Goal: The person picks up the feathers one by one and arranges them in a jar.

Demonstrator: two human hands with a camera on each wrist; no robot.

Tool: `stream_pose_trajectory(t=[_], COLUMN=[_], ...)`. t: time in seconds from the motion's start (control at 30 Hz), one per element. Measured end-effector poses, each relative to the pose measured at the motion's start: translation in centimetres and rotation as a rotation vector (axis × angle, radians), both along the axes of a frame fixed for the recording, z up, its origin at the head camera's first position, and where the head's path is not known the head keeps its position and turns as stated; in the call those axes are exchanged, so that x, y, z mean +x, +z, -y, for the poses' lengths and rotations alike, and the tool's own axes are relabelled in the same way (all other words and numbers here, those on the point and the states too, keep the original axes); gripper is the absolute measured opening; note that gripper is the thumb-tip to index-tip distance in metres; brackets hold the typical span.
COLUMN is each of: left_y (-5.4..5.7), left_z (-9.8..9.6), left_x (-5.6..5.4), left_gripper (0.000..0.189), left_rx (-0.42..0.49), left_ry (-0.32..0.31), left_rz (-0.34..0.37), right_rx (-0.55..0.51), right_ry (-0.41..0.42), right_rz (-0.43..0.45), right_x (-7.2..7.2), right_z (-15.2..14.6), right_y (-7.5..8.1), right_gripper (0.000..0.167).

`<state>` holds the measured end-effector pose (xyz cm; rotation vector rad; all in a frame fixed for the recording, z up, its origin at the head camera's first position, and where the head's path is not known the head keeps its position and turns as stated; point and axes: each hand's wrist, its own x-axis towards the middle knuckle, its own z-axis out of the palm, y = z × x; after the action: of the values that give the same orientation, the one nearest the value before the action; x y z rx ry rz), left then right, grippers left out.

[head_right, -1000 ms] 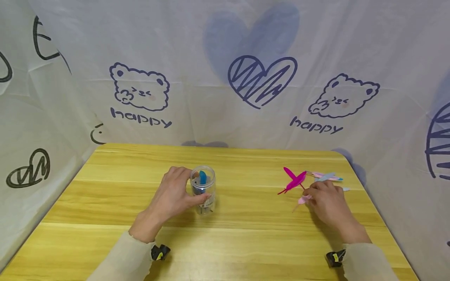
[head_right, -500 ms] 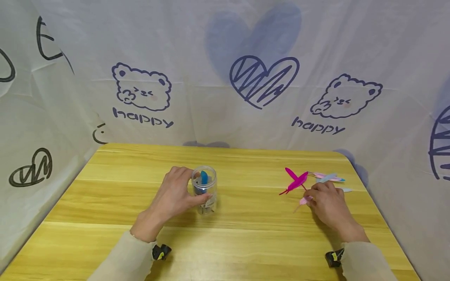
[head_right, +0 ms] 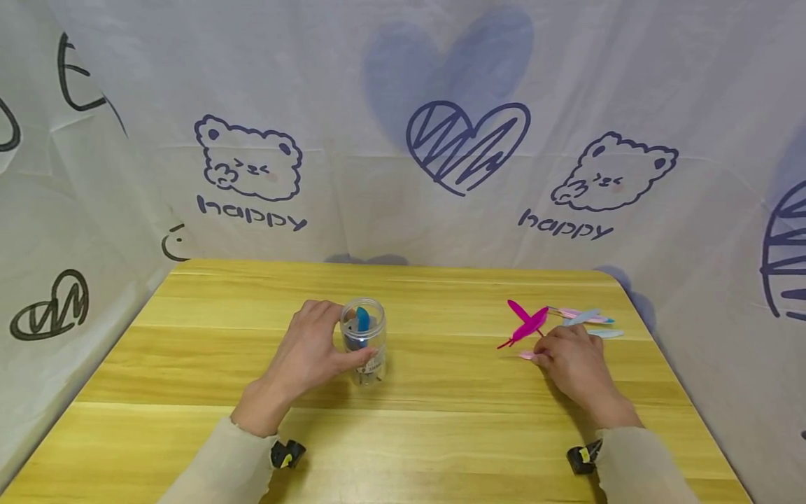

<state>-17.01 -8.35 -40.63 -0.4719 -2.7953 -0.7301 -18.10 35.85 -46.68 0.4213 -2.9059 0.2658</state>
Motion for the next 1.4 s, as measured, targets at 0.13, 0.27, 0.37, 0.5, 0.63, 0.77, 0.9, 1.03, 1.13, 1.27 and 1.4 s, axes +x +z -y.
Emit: stream_pose_trajectory(t=[0.13,0.27,0.37,0.5,0.63,0.77,0.9,1.03,1.13,1.27,1.4], left_y=[0.0,0.1,0.1,0.1,0.1,0.1,0.1,0.1,0.1,0.0,0.1], left_z=[0.0,0.0,-0.1,0.0,0.1,0.1,0.2,0.2,0.1,0.1,0.0], left_x=[0.0,0.1,0.1,0.1,0.2,0.2,0.2,0.2,0.2,0.1,0.1], left_gripper=[0.069,0.069,0.070,0.070,0.069,0.069,0.069,0.069,0.069,0.069,0.069], left_rx=[0.000,-0.001,-0.003,-0.004,-0.003,-0.003,0.000,0.001,0.001,-0.001,-0.006], left_ry=[0.001,0.001,-0.001,0.001,0.003,0.002,0.005,0.008,0.008,0.006,-0.001], left_rz=[0.000,0.002,0.002,0.004,0.006,-0.005,-0.010,-0.002,0.005,0.004,0.003], right_rx=[-0.009,-0.021,-0.035,-0.050,-0.074,-0.093,-0.098,-0.082,-0.065,-0.045,-0.026], right_ry=[0.003,0.000,0.003,0.024,0.033,0.029,0.027,0.035,0.043,0.066,0.098], right_rz=[0.014,0.013,0.000,-0.006,0.029,0.064,0.069,0.039,0.024,0.022,0.001], right_x=[-0.1,-0.2,-0.2,-0.3,-0.4,-0.7,-0.9,-1.0,-1.1,-1.0,-0.7], right_z=[0.6,0.8,0.5,0.2,0.3,0.4,0.5,0.6,0.8,0.9,0.9], right_y=[-0.1,-0.1,-0.3,-0.3,-0.3,-0.3,-0.4,-0.4,-0.3,-0.3,-0.4], right_gripper=[0.006,0.010,0.015,0.018,0.021,0.025,0.022,0.008,0.006,0.009,0.009])
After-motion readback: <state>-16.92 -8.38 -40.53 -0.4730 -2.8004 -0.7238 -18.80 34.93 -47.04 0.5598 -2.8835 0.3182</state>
